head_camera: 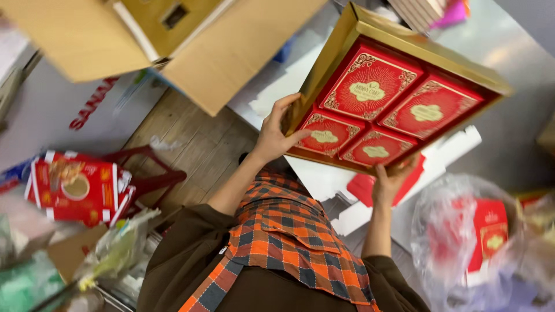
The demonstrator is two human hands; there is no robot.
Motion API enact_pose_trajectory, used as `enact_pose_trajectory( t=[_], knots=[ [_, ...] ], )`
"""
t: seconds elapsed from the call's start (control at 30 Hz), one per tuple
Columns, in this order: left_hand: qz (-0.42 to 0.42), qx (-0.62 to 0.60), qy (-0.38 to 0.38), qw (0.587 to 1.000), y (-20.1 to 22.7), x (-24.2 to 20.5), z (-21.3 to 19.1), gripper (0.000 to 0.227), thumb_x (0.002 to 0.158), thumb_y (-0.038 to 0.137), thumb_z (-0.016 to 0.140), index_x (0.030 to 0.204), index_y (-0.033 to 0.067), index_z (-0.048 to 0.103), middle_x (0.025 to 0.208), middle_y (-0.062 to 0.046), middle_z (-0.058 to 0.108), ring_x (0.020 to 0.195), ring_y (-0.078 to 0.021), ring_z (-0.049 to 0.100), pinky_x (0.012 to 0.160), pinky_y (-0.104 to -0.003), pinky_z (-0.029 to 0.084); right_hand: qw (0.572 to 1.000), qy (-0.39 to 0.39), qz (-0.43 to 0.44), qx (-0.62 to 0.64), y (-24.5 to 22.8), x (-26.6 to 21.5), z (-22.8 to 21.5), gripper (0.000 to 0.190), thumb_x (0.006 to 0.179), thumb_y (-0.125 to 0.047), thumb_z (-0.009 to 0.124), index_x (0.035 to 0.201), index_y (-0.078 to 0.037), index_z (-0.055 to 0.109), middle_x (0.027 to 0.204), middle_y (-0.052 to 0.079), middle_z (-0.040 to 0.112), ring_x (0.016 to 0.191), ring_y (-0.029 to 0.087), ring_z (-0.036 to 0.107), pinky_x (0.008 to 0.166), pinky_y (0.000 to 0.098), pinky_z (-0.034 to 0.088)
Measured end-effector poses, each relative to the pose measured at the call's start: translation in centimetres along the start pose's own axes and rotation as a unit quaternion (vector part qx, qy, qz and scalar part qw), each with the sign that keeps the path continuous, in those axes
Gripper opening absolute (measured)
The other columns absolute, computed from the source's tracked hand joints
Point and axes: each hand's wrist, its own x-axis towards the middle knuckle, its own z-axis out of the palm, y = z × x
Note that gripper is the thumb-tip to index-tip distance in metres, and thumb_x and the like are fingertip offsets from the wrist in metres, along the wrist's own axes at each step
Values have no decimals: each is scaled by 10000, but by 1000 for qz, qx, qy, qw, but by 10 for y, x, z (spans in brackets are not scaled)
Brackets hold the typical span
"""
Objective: The person assembles a gold-colored cardboard tray by folding its sides and inserting a white backing sheet. They then fold several red rectangular boxes and place them into the compartments of the tray. Finally, they place a white lid on top of the filled tray.
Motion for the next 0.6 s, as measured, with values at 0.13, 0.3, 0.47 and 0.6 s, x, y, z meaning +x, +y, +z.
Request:
enact_pose_trajectory(
  t=[0.13, 0.3, 0.47, 0.6],
  knots=[
    [22, -130, 80, 988, 38, -34, -69, 857, 908, 221, 871, 1560, 45, 342, 1586, -194, 469, 1519, -293, 447, 1303, -427, 344, 996, -79, -46, -11, -29, 18, 62, 959, 963, 15, 721, 1713, -222, 173, 1661, 70, 378, 1444, 229, 483, 1200, 375, 459],
    [116, -386, 191, 895, 57, -97, -187, 911, 956, 448, 770, 1611, 72, 260, 1604, -223, 430, 1545, -313, 394, 1355, -448, 265, 981, -118, 69, 139, -20, 0, 217, 900, 978, 12, 659, 1692, -197, 152, 1627, 102, 435, 1383, 230, 543, 1177, 407, 499],
    [220, -403, 307, 834, -27, -206, -265, 1039, 815, 679, 682, 1588, 134, 251, 1639, 0, 405, 1527, -185, 401, 1298, -416, 354, 956, -252, 110, 99, -8, -69, 425, 862, 1047, 7, 645, 1739, -158, 159, 1542, 119, 480, 1262, 213, 520, 1135, 382, 461],
    [61, -237, 533, 810, -86, -282, -341, 777, 861, 200, 810, 1512, 113, 396, 1362, -7, 536, 1235, -167, 526, 1079, -392, 438, 904, -410, 77, 94, -7, -153, 577, 836, 1028, -24, 648, 1716, -124, 182, 1716, 94, 317, 1528, 226, 395, 1296, 390, 333]
  ],
)
